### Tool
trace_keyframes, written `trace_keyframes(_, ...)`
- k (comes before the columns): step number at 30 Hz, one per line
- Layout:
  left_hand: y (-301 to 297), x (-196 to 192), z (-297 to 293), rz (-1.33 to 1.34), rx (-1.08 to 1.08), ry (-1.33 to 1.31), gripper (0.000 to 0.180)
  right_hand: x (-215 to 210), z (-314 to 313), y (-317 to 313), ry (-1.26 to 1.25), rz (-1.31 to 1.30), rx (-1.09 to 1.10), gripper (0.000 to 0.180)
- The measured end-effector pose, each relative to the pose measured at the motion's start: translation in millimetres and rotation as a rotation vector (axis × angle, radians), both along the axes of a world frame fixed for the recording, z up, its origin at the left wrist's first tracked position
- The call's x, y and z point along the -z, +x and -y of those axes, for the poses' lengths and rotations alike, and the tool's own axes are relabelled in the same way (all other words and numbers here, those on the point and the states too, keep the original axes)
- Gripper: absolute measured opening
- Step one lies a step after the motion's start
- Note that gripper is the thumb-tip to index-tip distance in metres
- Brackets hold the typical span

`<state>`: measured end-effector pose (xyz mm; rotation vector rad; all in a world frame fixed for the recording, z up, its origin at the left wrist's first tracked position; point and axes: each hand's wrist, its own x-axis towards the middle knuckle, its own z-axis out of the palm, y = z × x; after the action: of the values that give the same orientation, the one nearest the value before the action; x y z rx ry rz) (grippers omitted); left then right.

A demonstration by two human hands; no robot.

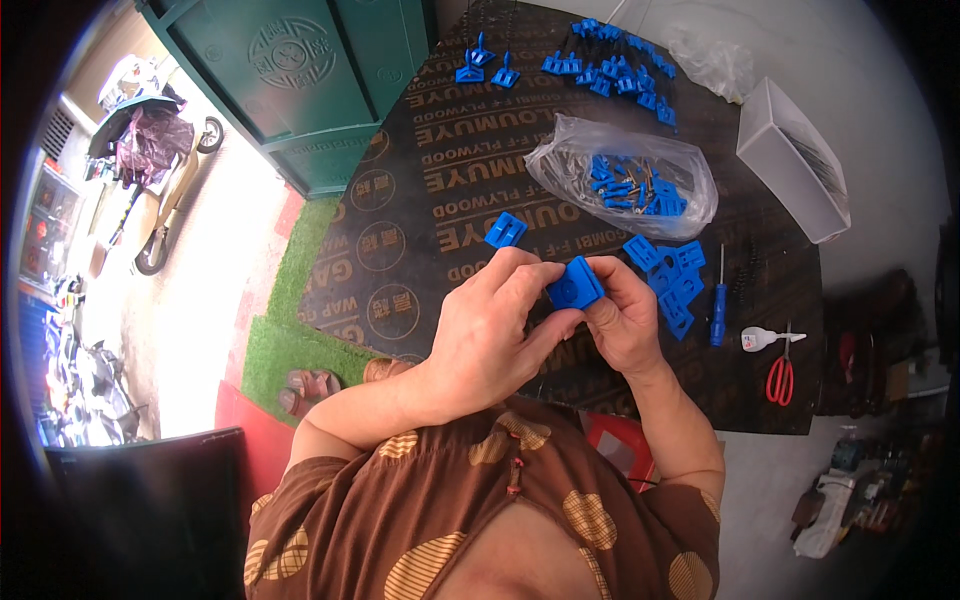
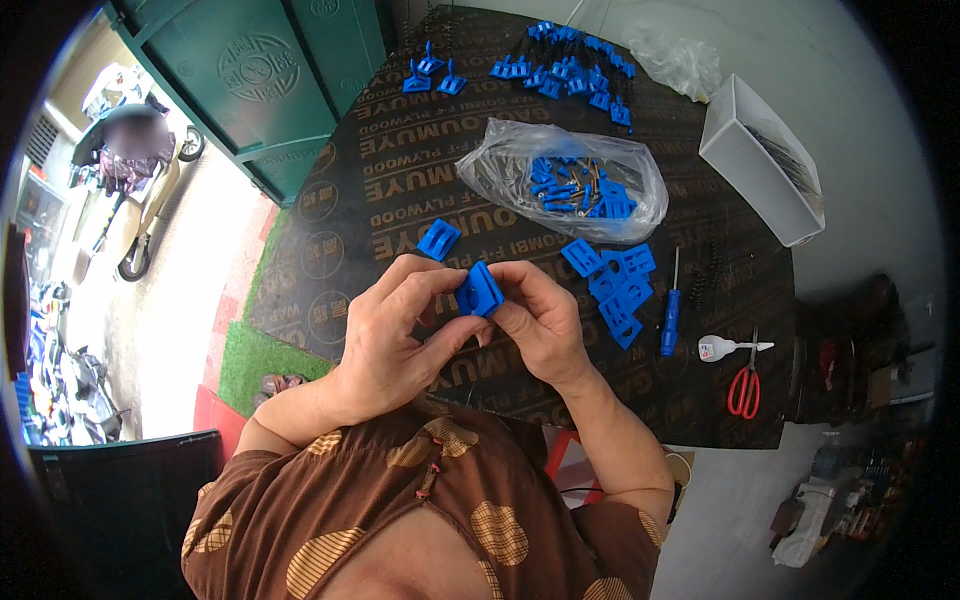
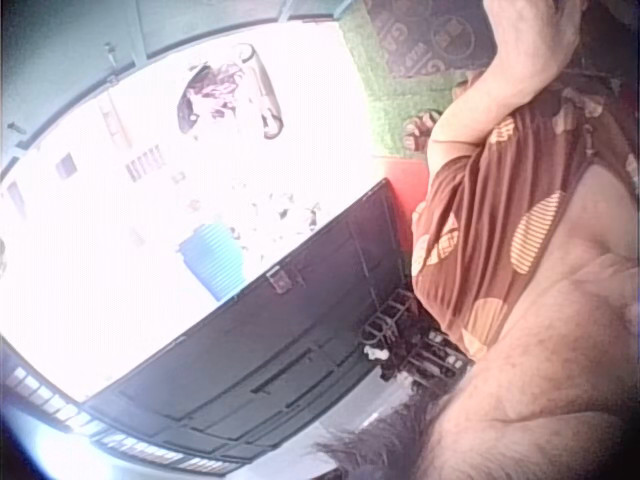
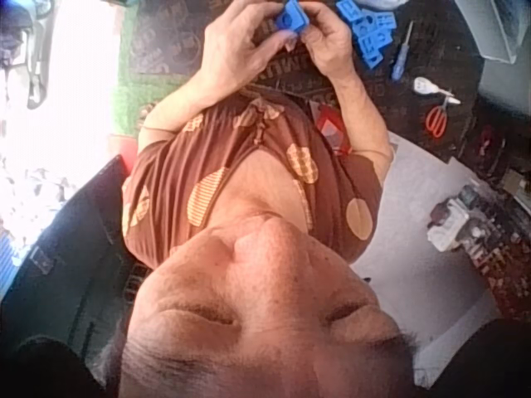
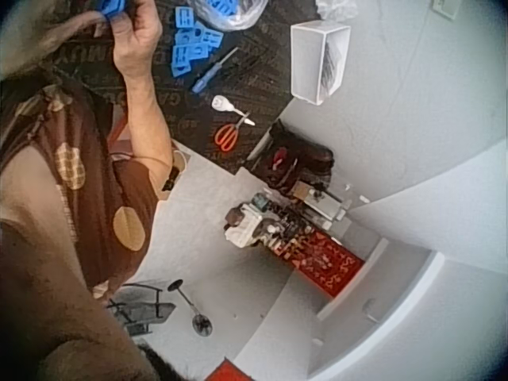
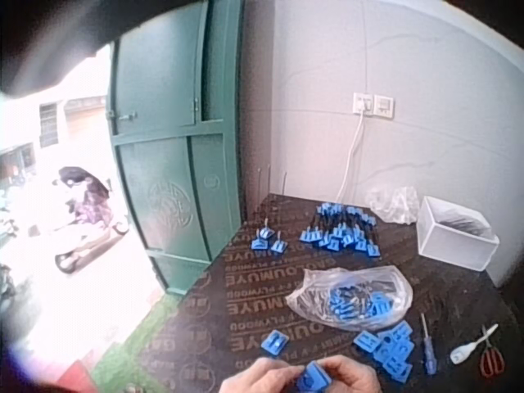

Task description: The person applies glue from a glue bottle to small blue plastic components and assembles them by hand.

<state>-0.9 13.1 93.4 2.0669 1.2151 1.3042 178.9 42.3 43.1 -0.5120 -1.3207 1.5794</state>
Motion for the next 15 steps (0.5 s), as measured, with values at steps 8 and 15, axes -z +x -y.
trace_keyframes(8,-0.5,-1.1,-1.2,-0.001,0.001,-0.007,0.039,-1.4,-1.2,-0.1,0.024,0.022,0.018,0.031)
trace_keyframes(15,-0.6,-1.1,-1.4,-0.014,0.003,0.000,0.039,1.7,-2.0,0.2,0.044,0.015,0.022,0.032)
